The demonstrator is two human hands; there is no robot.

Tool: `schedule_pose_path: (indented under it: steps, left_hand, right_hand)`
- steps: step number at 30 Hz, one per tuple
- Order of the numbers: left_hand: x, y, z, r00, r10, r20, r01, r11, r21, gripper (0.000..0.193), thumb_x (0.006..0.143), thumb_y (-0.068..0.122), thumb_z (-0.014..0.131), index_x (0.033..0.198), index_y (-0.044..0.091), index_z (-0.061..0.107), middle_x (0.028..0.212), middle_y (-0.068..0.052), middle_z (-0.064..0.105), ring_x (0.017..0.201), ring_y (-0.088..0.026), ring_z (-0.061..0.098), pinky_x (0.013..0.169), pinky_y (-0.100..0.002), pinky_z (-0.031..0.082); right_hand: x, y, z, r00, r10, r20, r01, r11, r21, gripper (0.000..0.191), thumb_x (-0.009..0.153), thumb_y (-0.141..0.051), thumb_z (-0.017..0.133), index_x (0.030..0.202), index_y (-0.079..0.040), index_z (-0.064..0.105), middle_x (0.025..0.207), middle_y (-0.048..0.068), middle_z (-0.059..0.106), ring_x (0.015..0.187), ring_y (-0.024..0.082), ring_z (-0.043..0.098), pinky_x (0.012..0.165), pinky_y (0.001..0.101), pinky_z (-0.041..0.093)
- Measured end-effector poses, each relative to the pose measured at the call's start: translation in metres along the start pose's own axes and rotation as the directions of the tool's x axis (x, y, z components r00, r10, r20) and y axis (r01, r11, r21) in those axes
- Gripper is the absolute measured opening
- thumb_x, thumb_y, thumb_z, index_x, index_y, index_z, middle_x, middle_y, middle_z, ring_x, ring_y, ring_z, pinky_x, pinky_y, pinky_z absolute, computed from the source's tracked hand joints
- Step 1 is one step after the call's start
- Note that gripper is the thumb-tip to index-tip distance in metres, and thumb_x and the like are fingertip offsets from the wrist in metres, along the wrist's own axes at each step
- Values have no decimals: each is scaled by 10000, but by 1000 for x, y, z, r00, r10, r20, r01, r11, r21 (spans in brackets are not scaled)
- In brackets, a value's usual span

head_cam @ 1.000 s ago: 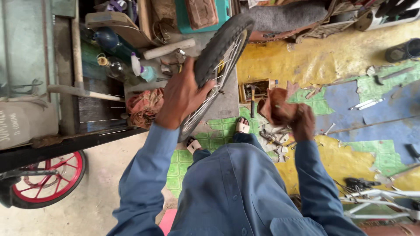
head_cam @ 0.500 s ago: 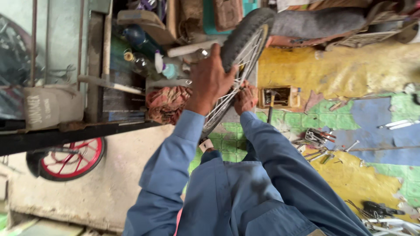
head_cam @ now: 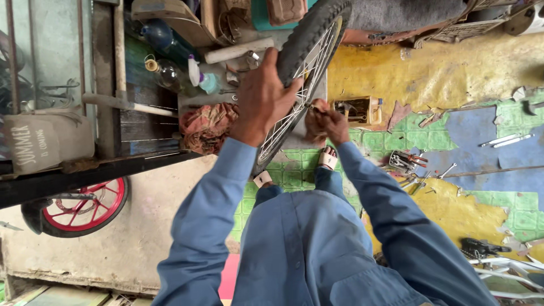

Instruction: The person uses a yellow tire lever to pry the tire bead away from the rim on a bicycle wheel. They rotate the wheel and repeat the prying action around the circumference. Finally, they wipe the tire and rim with a cloth.

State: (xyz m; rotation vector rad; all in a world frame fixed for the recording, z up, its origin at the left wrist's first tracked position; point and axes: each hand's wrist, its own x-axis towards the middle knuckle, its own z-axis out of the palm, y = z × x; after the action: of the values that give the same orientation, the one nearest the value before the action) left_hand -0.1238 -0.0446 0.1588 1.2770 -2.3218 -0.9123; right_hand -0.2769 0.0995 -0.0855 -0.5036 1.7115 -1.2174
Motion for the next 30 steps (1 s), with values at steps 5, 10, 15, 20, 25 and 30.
schedule_pose_path:
  steps: [5, 10, 15, 20, 25, 30]
  left_hand:
    - [-48, -1, -83, 992, 115, -49, -110, 989, 98, 508, 900, 348, 848, 1197, 35, 579, 758, -92, 705, 613, -254, 717, 595, -405, 556]
    - [-105, 4, -180, 973, 197, -116, -192, 980, 55, 461, 931, 300, 848, 1238, 36, 626, 859, -99, 709, 720, -257, 737, 657, -404, 554]
    - [-157, 1, -220, 980, 86, -177, -60, 987, 146, 434, 901, 269, 838, 1218, 29, 664, 926, -137, 725, 794, -295, 738, 674, -414, 543]
    - [-205, -25, -240, 956, -150, -254, 182, 977, 110, 446, 869, 306, 845, 1176, 36, 666, 910, -141, 742, 752, -278, 747, 651, -393, 547]
    - [-263, -63, -243, 906, -236, -351, 276, 959, 69, 474, 870, 286, 834, 1223, 22, 660, 928, -145, 745, 788, -267, 751, 682, -381, 561]
    - [-308, -96, -241, 833, -418, -362, 459, 888, 31, 471, 835, 275, 840, 1201, 27, 678, 861, -147, 756, 733, -259, 756, 643, -386, 552]
  right_hand:
    - [-15, 4, -20, 992, -36, 124, -2, 956, 294, 123, 1027, -86, 599, 1102, -72, 695, 928, 45, 711, 793, 160, 673, 678, 323, 565]
    - [-15, -7, -6, 974, 39, 221, -168, 781, 601, 179, 1069, -161, 576, 1201, -80, 665, 944, 10, 702, 769, 117, 676, 672, 287, 588]
    - [-22, -6, 52, 963, 57, 263, -188, 843, 504, 188, 1020, -172, 576, 1154, -63, 652, 998, 36, 732, 835, 158, 738, 715, 333, 625]
    - [-21, 13, 123, 996, 48, 73, -80, 837, 542, 280, 1010, -258, 640, 1164, -30, 694, 996, 56, 729, 833, 148, 713, 709, 330, 605]
    - [-24, 18, 139, 958, -279, -70, 281, 960, 19, 370, 1064, -335, 647, 1146, 22, 702, 993, 57, 717, 881, 105, 646, 774, 296, 559]
    - [-48, 0, 173, 943, -311, 120, 299, 948, 111, 355, 1040, -333, 630, 1137, 5, 679, 986, 33, 730, 898, 90, 699, 812, 275, 590]
